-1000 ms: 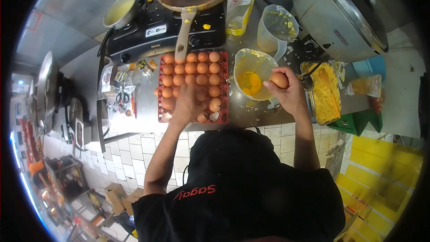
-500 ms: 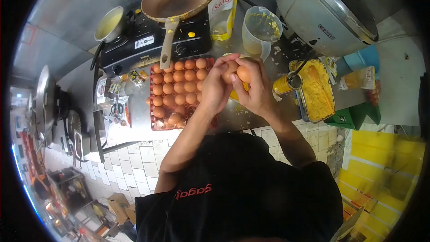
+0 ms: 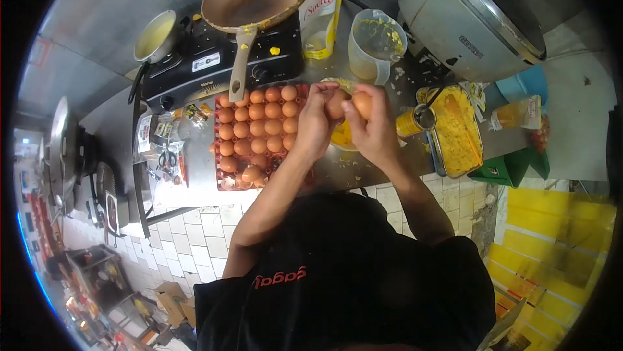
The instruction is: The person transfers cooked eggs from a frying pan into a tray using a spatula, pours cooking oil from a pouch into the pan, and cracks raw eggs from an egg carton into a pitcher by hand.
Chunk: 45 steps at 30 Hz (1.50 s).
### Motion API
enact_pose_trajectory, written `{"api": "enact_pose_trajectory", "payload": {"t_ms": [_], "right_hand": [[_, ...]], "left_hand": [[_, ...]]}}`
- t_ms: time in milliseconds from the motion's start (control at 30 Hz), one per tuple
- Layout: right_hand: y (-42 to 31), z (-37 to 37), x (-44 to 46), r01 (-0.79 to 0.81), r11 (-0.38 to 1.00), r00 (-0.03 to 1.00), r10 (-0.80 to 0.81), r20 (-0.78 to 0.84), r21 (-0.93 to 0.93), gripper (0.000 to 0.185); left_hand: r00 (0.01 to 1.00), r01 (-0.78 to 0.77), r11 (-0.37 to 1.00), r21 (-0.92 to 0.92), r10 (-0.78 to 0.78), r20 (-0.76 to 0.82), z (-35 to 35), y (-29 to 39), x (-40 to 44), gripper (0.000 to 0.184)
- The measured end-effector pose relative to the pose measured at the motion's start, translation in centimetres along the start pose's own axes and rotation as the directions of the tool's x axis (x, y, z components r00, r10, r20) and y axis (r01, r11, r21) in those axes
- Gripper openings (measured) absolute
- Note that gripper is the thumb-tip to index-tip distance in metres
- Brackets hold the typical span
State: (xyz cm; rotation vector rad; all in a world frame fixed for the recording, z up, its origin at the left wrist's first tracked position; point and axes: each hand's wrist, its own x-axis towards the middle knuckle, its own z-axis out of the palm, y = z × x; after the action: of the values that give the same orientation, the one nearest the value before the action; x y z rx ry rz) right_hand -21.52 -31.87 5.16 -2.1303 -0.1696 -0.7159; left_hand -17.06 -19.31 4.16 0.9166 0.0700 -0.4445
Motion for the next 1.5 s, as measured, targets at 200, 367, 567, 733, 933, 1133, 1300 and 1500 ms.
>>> {"api": "enact_pose_trajectory", "payload": {"t_ms": [200, 367, 567, 733, 933, 1133, 1300, 1500], "right_hand": [[1.9, -2.6, 0.9, -0.191, 0.977, 0.956, 0.207, 0.207, -0.092, 0.040], [2.4, -3.1, 1.1, -0.074, 0.969, 0.932, 0.150, 0.329, -0.234, 0.035], [2.4, -2.5, 1.9, -0.044, 0.965, 0.939, 0.128, 0.320, -0.258, 0.034], [1.2, -2.7, 2.1, -0.032, 0.937, 0.942, 0.145, 0.302, -0.349, 0.035], [1.4, -2.6, 1.6, 0.003, 0.931, 0.943, 0.119, 0.312, -0.364, 0.033], [-2.4, -1.1, 1.9, 0.036, 0.983, 0.895, 0.048, 0.443, -0.178, 0.034], [-6.0, 7.4, -0.2, -0.001, 0.995, 0.478, 0.085, 0.874, -0.096, 0.061], [-7.8, 5.5, 1.0, 0.040, 0.944, 0.827, -0.215, 0.519, 0.327, 0.079]], "left_hand": [[0.994, -0.071, 0.971, 0.227, 0.089, -0.069, -4.0, 3.3, -1.1, 0.025], [0.967, -0.092, 0.562, 0.822, 0.248, -0.062, -12.5, 5.9, -4.5, 0.031], [0.982, 0.147, -0.143, 0.979, 0.138, -0.127, -18.4, 4.1, -7.0, 0.034], [0.954, 0.297, -0.263, 0.918, 0.127, -0.272, -15.9, 4.0, -7.1, 0.037], [0.980, 0.135, -0.119, 0.984, 0.161, -0.115, -19.9, 4.0, -7.2, 0.035], [0.961, 0.032, 0.743, 0.669, 0.160, -0.225, -19.7, 9.2, -10.8, 0.043], [0.956, -0.092, 0.781, 0.618, 0.243, -0.165, -14.7, 12.6, -12.8, 0.044], [0.988, -0.126, 0.774, 0.620, 0.152, 0.012, -11.0, 10.2, -9.7, 0.045]]}}
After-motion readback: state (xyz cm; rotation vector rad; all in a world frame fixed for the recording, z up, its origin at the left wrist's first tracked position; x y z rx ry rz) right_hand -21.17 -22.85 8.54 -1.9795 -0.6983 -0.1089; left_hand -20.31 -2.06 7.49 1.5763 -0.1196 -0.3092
